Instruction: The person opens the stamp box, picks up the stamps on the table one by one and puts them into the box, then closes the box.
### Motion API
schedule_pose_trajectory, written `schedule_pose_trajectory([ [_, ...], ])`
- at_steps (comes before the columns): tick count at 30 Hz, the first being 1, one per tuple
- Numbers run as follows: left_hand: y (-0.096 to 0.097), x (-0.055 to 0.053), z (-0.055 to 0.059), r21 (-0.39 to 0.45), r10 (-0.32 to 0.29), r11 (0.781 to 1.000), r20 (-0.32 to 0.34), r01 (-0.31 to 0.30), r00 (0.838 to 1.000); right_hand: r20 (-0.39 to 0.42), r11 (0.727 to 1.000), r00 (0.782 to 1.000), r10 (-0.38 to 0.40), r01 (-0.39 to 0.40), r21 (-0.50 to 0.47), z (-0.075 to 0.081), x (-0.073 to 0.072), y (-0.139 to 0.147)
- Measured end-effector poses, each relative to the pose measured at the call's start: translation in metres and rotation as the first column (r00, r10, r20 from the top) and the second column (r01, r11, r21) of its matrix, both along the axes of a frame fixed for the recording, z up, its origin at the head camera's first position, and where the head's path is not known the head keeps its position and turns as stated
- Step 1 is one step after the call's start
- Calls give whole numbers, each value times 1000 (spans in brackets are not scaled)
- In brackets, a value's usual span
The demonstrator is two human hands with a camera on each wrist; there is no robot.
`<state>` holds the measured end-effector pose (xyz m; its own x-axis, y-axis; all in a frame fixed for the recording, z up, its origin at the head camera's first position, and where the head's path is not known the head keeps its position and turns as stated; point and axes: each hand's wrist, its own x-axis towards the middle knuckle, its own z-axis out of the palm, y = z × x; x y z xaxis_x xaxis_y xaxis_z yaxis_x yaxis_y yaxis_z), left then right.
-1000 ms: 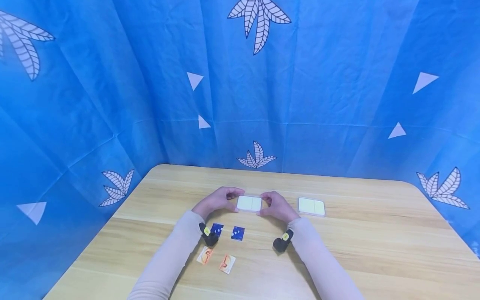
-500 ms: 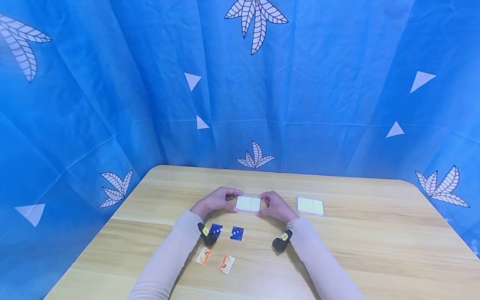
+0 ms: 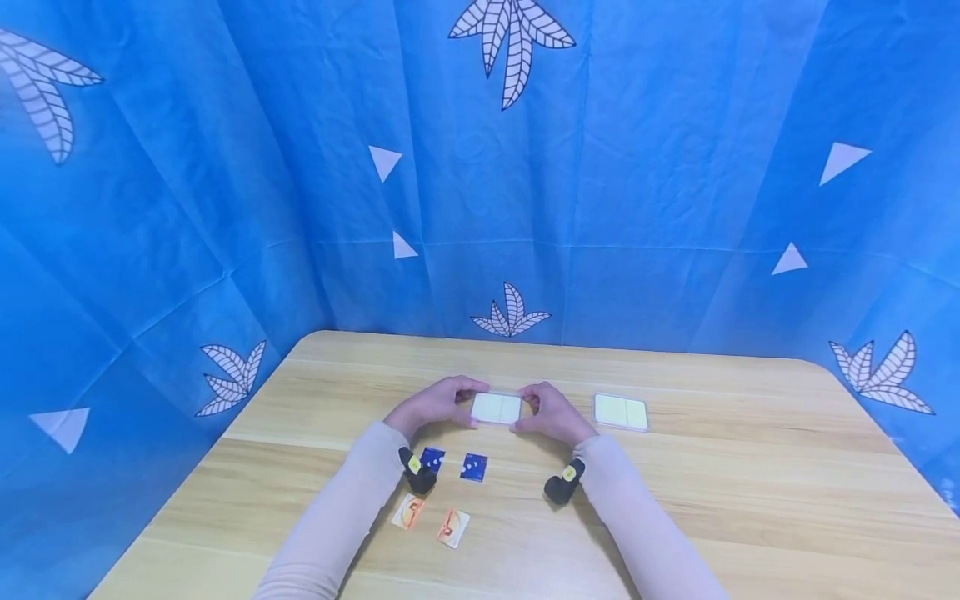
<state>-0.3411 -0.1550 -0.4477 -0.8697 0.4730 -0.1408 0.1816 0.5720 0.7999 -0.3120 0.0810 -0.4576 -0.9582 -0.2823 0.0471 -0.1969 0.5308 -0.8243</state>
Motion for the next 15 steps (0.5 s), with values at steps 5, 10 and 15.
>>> schedule_pose_trajectory([
  [5, 3, 1, 2, -18, 5, 1000, -2, -5, 1000, -3, 1000, 1000, 4, -4, 1, 0, 0, -1],
  [10, 4, 1, 2, -18, 0, 1000, -7, 0, 1000, -9, 1000, 1000, 9, -8, 4, 2, 0, 0],
  [15, 2, 1, 1, -16, -12, 1000, -20, 12, 1000, -3, 1000, 1000, 26, -26, 1, 4, 2, 2],
])
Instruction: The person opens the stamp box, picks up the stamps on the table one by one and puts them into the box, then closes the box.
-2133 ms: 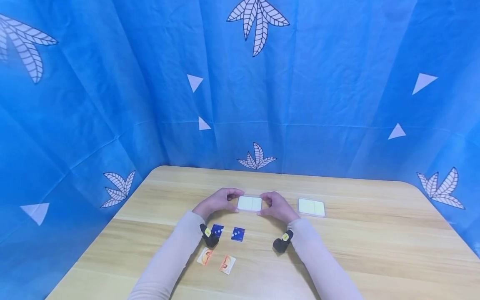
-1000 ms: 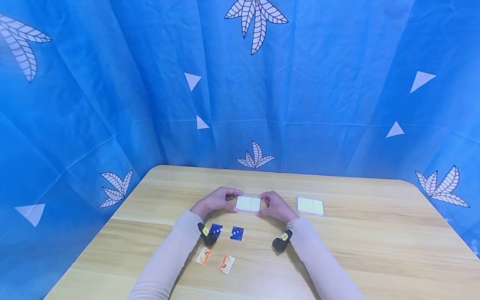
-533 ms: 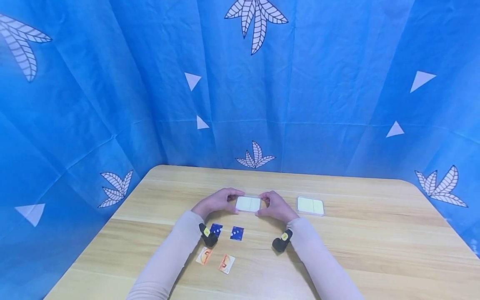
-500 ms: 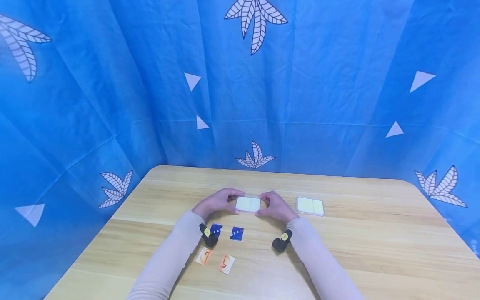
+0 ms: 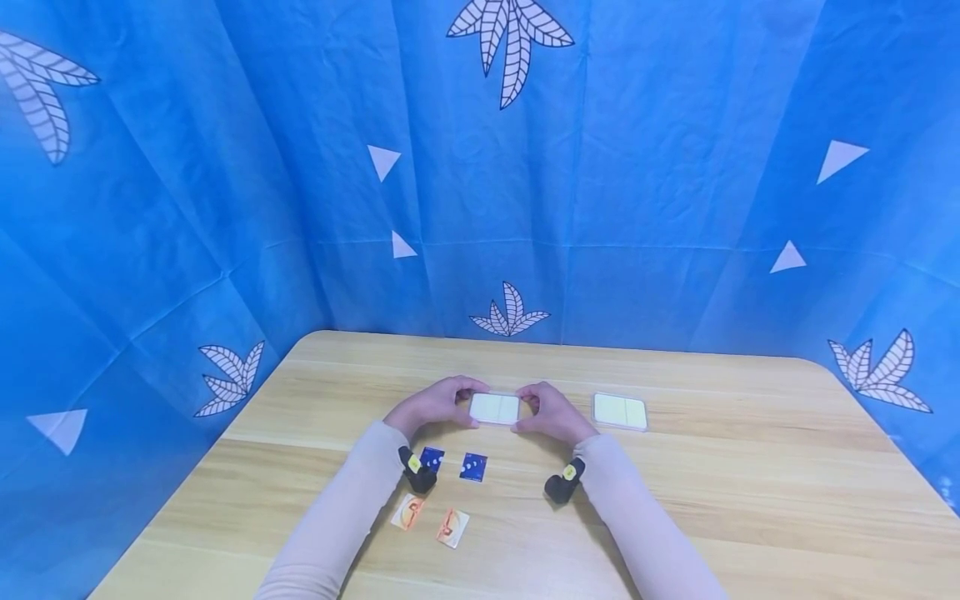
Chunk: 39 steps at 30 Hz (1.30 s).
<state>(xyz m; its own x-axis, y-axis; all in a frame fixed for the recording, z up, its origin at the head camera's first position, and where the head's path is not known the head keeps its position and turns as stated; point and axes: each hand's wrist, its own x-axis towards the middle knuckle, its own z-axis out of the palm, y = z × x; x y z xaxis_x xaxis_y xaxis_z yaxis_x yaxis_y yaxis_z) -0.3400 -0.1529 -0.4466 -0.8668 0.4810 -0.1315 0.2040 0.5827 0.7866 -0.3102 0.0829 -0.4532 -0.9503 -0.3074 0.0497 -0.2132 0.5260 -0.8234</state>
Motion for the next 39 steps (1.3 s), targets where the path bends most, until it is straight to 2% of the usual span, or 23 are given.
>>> schedule_pose_trajectory([
  [11, -2, -1, -1, 18, 33, 999, 36, -34, 999, 3, 1000, 1000, 6, -6, -3, -2, 0, 1],
  [17, -4, -2, -3, 44, 21, 999, 43, -23, 999, 5, 1000, 1000, 2, -2, -6, -3, 0, 1],
  [21, -6, -3, -3, 44, 11, 999, 32, -13, 999, 9, 1000, 1000, -3, 3, -12, -2, 0, 1],
  [28, -7, -4, 1, 21, 33, 999, 26, -34, 999, 1, 1000, 1000, -8, 8, -13, -3, 0, 1],
  [33, -9, -4, 4, 60, 44, 997, 32, -46, 999, 5, 1000, 1000, -8, 9, -21, -3, 1, 2],
  [39, -11, -6, 7, 122, 28, 992, 48, -33, 998, 16, 1000, 1000, -7, 7, -22, -4, 1, 2],
])
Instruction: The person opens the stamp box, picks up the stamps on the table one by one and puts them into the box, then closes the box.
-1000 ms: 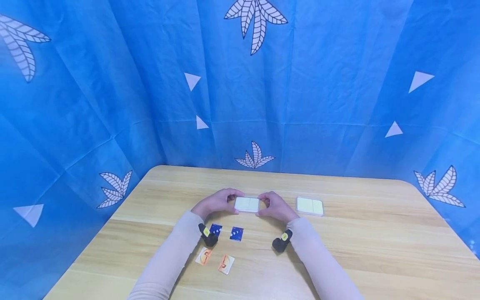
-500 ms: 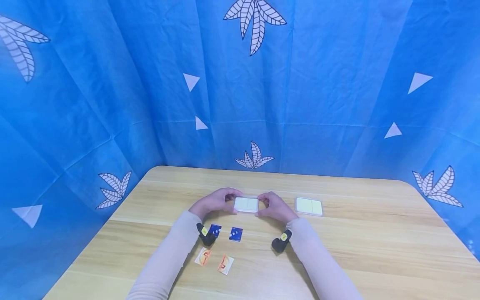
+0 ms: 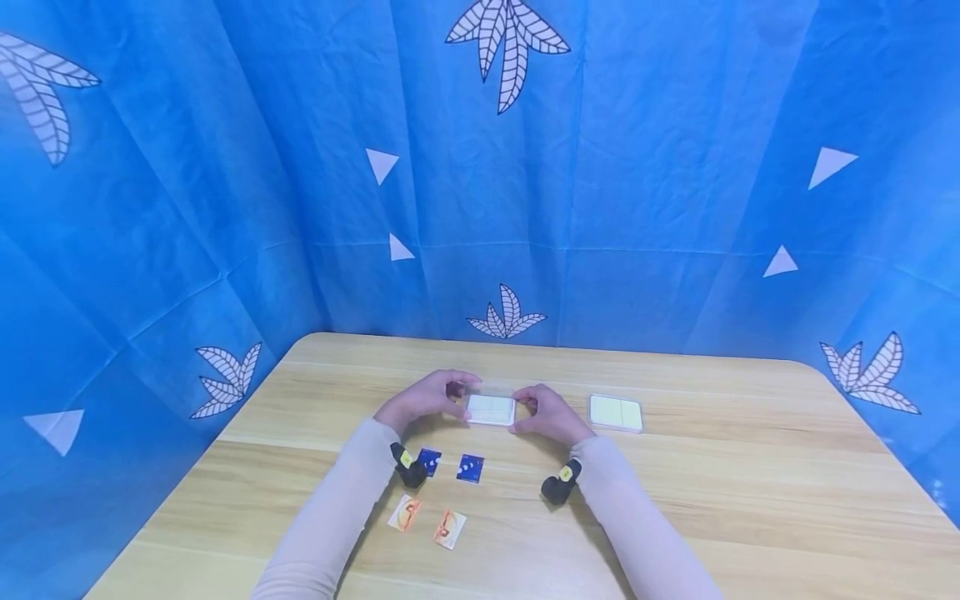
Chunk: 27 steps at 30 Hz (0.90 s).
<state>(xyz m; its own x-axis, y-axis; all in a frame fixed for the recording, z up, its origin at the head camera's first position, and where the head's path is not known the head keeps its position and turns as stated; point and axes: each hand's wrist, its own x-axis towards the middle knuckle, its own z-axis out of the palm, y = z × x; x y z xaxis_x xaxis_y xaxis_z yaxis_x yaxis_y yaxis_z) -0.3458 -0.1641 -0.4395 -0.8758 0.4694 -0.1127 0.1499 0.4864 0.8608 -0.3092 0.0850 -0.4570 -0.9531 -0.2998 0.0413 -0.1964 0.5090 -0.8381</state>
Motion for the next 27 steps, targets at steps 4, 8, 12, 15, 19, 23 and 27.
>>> schedule_pose_trajectory([
  [4, -3, -3, 3, 8, 2, 1000, -28, -2, 1000, 4, 1000, 1000, 8, -8, 14, -2, -1, 0],
  [8, -5, -7, 4, 7, 26, 1000, -52, -25, 998, 10, 1000, 1000, 6, -6, 9, -2, 0, 1],
  [12, -6, -11, 4, 1, 71, 997, -45, -71, 996, 7, 1000, 1000, 20, -20, 11, -3, 0, 2],
  [15, -6, -14, 4, -3, 104, 995, -38, -105, 994, 1, 999, 1000, 30, -30, 20, -4, 0, 3],
  [19, -5, -20, 4, -8, 137, 991, -31, -137, 990, -3, 999, 999, 32, -32, 21, -4, -1, 5],
  [23, -3, -27, 3, -7, 159, 987, -23, -160, 987, -9, 999, 999, 35, -35, 19, -2, -2, 6],
  [27, -1, -31, 5, -12, 165, 986, -13, -165, 986, -7, 999, 999, 34, -34, 17, -1, -2, 7],
])
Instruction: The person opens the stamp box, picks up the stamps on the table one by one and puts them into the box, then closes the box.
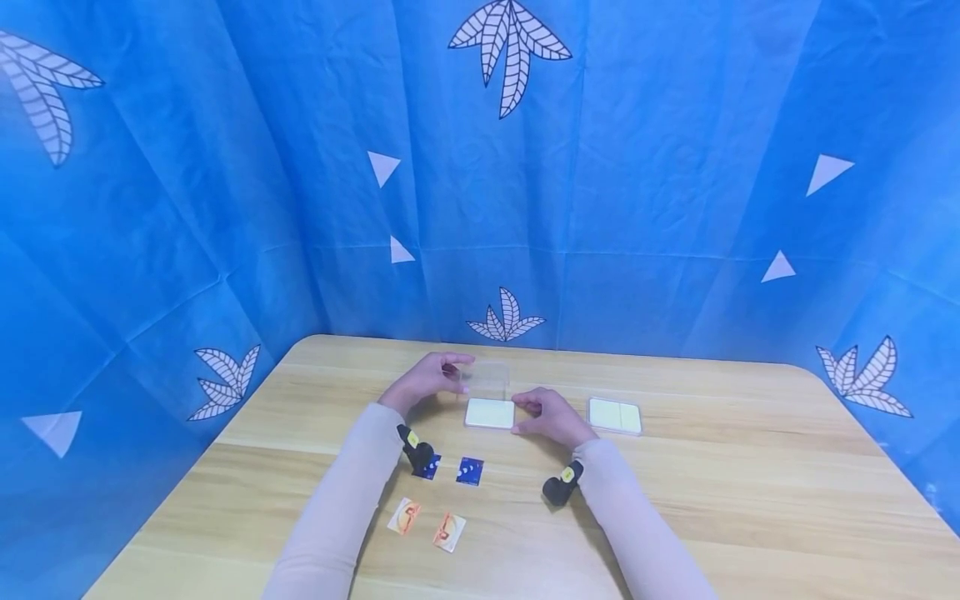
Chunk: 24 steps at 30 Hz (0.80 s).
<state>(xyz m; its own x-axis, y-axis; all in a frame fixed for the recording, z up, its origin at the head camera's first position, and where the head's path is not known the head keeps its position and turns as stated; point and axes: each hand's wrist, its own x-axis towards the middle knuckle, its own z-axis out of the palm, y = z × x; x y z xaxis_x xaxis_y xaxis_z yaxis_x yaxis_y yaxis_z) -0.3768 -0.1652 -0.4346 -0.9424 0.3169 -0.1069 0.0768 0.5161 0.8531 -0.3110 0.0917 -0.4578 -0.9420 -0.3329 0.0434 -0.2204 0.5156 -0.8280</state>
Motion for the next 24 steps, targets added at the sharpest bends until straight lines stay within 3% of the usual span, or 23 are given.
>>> schedule_pose_trajectory([
  [12, 11, -5, 2, 22, 16, 1000, 52, -17, 999, 5, 1000, 1000, 8, -8, -7, 0, 0, 0],
  [24, 21, -9, -2, 35, 45, 998, 25, -46, 999, -8, 1000, 1000, 11, -11, -9, 3, 3, -1],
])
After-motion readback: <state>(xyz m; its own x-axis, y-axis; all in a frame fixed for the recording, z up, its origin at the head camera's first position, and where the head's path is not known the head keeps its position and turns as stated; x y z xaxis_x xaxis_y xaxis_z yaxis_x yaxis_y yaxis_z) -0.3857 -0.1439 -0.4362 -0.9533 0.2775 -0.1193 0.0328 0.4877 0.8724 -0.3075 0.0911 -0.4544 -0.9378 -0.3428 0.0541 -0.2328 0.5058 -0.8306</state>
